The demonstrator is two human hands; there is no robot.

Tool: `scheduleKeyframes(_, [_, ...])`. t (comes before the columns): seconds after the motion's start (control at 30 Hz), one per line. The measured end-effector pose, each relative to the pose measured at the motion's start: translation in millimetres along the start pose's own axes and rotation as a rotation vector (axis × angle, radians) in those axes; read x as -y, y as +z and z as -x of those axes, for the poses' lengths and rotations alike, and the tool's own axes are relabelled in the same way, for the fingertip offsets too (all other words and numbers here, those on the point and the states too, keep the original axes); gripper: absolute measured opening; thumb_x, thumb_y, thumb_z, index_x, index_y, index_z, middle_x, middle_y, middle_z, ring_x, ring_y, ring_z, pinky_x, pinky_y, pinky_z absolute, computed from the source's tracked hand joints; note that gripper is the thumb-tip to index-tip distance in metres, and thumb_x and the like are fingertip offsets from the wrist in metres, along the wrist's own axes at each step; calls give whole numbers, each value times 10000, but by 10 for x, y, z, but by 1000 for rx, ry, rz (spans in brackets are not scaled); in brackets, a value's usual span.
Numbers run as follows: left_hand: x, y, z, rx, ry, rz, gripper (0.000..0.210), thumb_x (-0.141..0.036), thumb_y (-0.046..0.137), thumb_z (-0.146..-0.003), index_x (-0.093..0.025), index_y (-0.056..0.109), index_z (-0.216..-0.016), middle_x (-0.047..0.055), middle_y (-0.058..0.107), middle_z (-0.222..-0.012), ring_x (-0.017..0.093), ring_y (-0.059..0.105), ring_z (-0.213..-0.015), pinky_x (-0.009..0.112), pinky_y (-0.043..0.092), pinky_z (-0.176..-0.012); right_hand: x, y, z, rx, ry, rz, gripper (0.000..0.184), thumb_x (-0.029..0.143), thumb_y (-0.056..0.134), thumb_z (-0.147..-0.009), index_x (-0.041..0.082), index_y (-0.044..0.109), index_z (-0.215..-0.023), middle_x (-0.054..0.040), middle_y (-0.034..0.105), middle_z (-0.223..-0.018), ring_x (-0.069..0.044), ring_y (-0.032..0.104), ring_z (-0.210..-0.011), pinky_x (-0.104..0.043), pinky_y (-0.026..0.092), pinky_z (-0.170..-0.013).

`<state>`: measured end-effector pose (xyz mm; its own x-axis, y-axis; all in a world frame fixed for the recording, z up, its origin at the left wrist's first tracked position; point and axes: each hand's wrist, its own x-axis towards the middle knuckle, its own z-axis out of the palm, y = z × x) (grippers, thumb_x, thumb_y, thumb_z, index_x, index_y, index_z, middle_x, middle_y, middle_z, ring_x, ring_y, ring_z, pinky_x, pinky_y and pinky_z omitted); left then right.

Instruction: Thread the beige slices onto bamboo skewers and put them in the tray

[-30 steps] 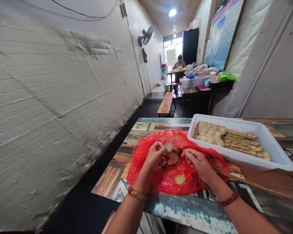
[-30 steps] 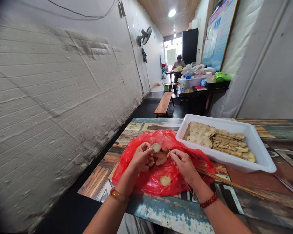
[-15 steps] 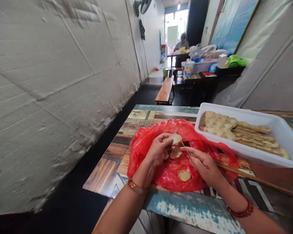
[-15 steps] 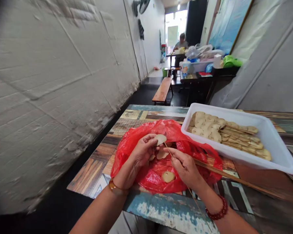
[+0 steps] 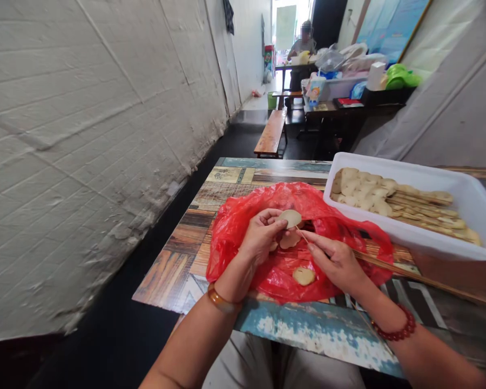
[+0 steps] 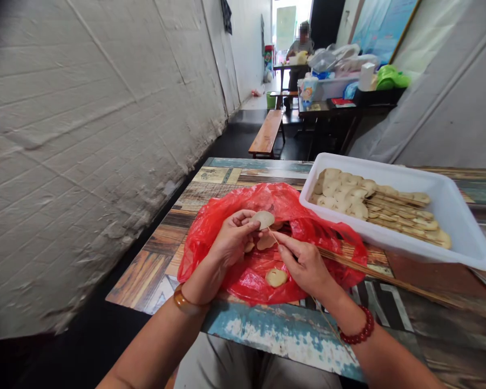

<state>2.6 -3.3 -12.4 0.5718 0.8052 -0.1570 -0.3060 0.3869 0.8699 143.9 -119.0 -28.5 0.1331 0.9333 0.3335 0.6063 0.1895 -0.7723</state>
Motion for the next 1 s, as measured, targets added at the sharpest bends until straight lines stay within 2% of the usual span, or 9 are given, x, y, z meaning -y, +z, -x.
scheduleKeyframes(0.17, [-23, -9, 16, -5, 23, -32, 333, -258, 785, -600, -135, 595, -844, 23, 682, -676, 110, 623, -538, 186, 455, -519, 10, 2, 15, 6, 4, 11, 365, 207, 448, -901, 114, 626, -1206, -82, 718, -1086, -187, 697, -934, -283, 551, -839])
scheduleKeyframes(0.33, [-17, 0, 17, -11, 26, -21, 335, -251, 787, -593, -138, 594, -841, 24, 684, -688, 114, 629, -544, 199, 470, -540, -8, 23, 25, 17, -32, 0, 371, 198, 455, -896, 136, 618, -1224, -75, 708, -1116, -187, 686, -972, -274, 546, -842])
scheduleKeyframes(0.73, [-34, 17, 45, 0, 34, -34, 348, -263, 793, -576, -144, 599, -839, 13, 676, -693, 108, 621, -553, 203, 469, -559, -4, 30, 20, 40, -24, 4, 389, 195, 442, -897, 104, 596, -1242, -93, 702, -1123, -187, 687, -958, -280, 546, -826])
scheduleKeyframes(1.0, [-10, 57, 45, -72, 152, -241, 267, -287, 762, -617, -143, 625, -796, 1, 647, -658, 89, 571, -545, 188, 428, -535, -1, 46, 7, 7, 14, 22, 381, 219, 439, -894, 106, 625, -1208, -86, 730, -1044, -191, 708, -856, -295, 558, -780])
